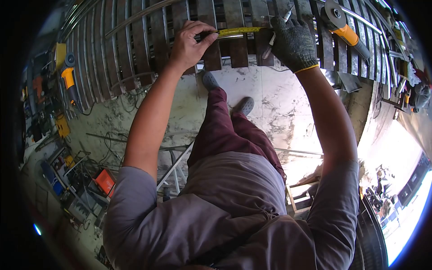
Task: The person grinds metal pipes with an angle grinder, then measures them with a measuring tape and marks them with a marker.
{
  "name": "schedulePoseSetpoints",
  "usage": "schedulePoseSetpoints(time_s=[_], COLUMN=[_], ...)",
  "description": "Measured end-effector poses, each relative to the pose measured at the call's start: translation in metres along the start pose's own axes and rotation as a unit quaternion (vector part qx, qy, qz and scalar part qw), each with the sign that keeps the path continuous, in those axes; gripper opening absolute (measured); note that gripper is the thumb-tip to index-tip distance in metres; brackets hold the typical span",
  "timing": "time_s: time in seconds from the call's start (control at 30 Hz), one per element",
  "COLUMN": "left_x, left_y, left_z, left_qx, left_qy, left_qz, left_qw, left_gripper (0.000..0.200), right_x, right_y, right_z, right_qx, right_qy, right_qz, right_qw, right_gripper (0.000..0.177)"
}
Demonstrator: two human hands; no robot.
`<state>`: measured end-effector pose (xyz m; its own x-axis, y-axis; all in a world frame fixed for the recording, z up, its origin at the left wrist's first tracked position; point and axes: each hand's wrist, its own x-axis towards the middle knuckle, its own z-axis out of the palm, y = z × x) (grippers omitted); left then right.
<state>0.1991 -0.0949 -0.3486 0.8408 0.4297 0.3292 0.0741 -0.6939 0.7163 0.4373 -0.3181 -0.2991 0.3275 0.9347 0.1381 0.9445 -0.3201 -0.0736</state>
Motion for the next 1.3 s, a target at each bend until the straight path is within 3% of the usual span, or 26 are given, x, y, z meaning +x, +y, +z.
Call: schedulePoseSetpoints(time_s=[0.13,0.33,0.43,0.53,0.63,0.83,0.97,1.0,1.1,1.23,1.27,1.3], left_x=[-0.001,-0.004,-0.006,-0.01,-0.007,-0.018,-0.019,-0.018,-0.017,-0.017,-0.018,-0.019], left_y=[-0.001,0.004,0.013,0.002,0.005,-0.002,-0.005,-0.007,-0.018,-0.026,-0.027,-0.026], left_z=[0.002,-0.001,-0.003,-0.008,-0.007,0.009,0.016,0.016,0.015,0.016,0.018,0.017], left_qx=[0.005,0.021,-0.057,-0.123,-0.059,0.047,0.112,0.121,0.124,0.15,0.152,0.156], left_qy=[0.01,-0.001,0.041,0.037,0.096,0.108,0.165,0.179,0.215,0.216,0.22,0.203], left_qz=[0.004,0.022,0.032,0.03,0.071,0.068,0.084,0.081,0.05,0.024,0.013,0.016], left_qw=[1.0,1.0,0.997,0.991,0.991,0.991,0.976,0.973,0.967,0.965,0.964,0.966], left_gripper=[0.015,0.032,0.045,0.056,0.041,0.007,0.007,0.007,0.006,0.005,0.004,0.003], right_x=[0.004,0.008,0.014,0.023,0.034,0.029,0.009,0.005,-0.003,-0.021,-0.023,-0.025], right_y=[-0.009,-0.019,-0.032,-0.056,-0.07,-0.067,-0.02,-0.019,0.033,0.069,0.074,0.081], right_z=[-0.01,-0.019,-0.026,-0.039,-0.034,-0.03,-0.027,-0.042,-0.042,-0.034,-0.031,-0.025], right_qx=[0.016,0.002,0.01,0.023,0.021,0.015,-0.021,-0.005,-0.004,0.062,0.103,0.093], right_qy=[0.045,-0.036,-0.014,-0.078,-0.101,-0.078,-0.053,-0.075,-0.105,-0.093,-0.149,-0.126], right_qz=[-0.017,0.016,-0.016,0.027,0.027,-0.015,-0.061,-0.031,-0.09,-0.085,-0.029,-0.04], right_qw=[0.999,0.999,1.0,0.996,0.994,0.997,0.997,0.997,0.99,0.99,0.983,0.987], right_gripper=[0.021,0.028,0.028,0.027,0.033,0.039,0.042,0.041,0.04,0.047,0.049,0.049])
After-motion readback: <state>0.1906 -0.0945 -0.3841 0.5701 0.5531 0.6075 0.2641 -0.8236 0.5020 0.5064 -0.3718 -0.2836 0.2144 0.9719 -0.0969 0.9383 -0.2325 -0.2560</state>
